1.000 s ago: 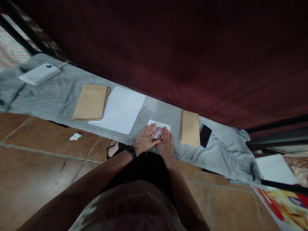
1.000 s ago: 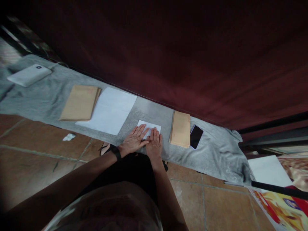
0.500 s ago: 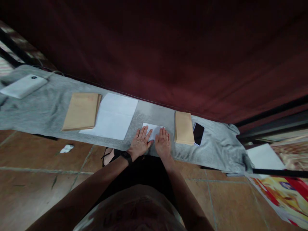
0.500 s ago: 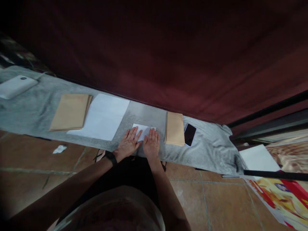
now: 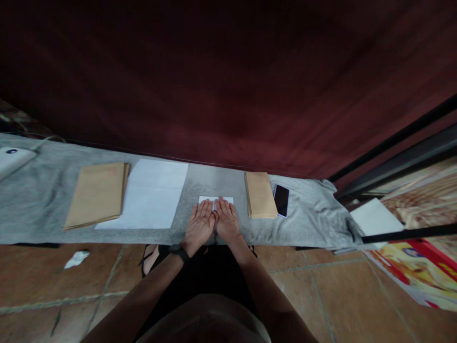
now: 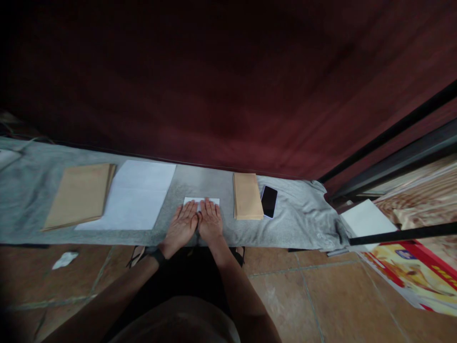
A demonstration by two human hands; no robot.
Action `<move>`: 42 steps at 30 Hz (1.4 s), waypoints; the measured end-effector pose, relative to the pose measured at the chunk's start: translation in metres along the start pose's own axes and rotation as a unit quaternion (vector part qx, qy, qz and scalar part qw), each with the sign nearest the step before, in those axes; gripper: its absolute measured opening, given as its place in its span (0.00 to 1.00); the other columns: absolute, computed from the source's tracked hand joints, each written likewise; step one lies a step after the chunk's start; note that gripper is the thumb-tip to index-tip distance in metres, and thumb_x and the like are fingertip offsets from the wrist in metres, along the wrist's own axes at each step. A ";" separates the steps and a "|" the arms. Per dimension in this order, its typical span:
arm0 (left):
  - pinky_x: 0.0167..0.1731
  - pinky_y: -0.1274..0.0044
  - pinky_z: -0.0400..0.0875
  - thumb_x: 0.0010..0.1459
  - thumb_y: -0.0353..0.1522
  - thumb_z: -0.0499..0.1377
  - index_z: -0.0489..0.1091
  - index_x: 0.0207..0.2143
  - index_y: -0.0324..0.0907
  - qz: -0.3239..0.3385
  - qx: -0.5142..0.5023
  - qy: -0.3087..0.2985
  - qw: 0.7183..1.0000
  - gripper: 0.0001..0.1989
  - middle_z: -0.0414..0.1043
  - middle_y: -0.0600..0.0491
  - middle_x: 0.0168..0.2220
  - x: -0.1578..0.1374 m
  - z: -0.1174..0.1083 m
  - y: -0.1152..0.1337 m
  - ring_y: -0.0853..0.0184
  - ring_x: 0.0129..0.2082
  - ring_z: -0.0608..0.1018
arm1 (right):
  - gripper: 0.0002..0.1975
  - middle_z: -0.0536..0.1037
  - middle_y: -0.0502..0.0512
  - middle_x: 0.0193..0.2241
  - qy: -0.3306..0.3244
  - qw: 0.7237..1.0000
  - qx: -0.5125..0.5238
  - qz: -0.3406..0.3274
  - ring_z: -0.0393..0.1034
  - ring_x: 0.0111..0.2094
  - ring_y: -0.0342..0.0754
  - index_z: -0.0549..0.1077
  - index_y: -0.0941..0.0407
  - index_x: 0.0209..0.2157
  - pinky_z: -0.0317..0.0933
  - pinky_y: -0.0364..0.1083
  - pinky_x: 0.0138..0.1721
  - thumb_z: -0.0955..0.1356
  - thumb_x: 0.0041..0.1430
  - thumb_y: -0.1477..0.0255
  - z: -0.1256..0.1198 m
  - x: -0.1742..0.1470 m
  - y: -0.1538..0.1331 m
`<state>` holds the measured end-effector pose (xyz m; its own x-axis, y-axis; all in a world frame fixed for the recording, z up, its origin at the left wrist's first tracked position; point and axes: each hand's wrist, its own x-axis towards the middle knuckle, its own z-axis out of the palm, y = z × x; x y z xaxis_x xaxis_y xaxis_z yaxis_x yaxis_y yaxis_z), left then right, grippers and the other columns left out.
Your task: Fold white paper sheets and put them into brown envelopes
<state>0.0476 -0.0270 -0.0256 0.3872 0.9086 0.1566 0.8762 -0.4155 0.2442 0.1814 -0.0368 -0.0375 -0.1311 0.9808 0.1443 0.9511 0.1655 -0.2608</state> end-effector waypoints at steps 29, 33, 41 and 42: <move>0.61 0.59 0.63 0.62 0.35 0.51 0.57 0.65 0.32 -0.134 -0.101 0.080 0.983 0.31 0.68 0.35 0.61 -0.003 -0.006 -0.019 0.50 0.62 0.70 | 0.29 0.59 0.70 0.67 0.095 0.992 -0.040 0.077 0.55 0.68 0.58 0.57 0.66 0.68 0.50 0.58 0.66 0.59 0.72 0.65 0.001 -0.017 0.025; 0.55 0.61 0.67 0.54 0.33 0.59 0.65 0.60 0.34 -0.253 -0.263 0.056 0.929 0.30 0.74 0.38 0.51 0.013 -0.021 -0.013 0.50 0.52 0.75 | 0.29 0.59 0.70 0.67 0.103 0.991 -0.038 0.074 0.55 0.68 0.58 0.57 0.67 0.68 0.50 0.58 0.67 0.59 0.73 0.65 0.004 -0.017 0.025; 0.27 0.76 0.67 0.42 0.30 0.64 0.72 0.47 0.38 -0.388 -0.585 0.082 0.707 0.25 0.74 0.55 0.27 0.013 -0.035 -0.007 0.66 0.26 0.76 | 0.25 0.66 0.66 0.64 0.129 0.990 0.003 0.057 0.58 0.67 0.55 0.62 0.64 0.65 0.52 0.57 0.66 0.59 0.72 0.68 -0.007 -0.024 0.025; 0.26 0.77 0.65 0.41 0.31 0.65 0.72 0.45 0.38 -0.392 -0.597 0.083 0.695 0.24 0.74 0.55 0.27 0.012 -0.036 -0.006 0.66 0.25 0.75 | 0.25 0.66 0.66 0.64 0.129 0.991 0.015 0.043 0.58 0.67 0.54 0.62 0.64 0.66 0.52 0.56 0.66 0.59 0.72 0.68 -0.011 -0.026 0.023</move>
<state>0.0366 -0.0154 0.0090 -0.2013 0.8991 -0.3886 -0.1023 0.3753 0.9212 0.2094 -0.0599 -0.0367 0.0303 0.9335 0.3573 0.9462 0.0884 -0.3111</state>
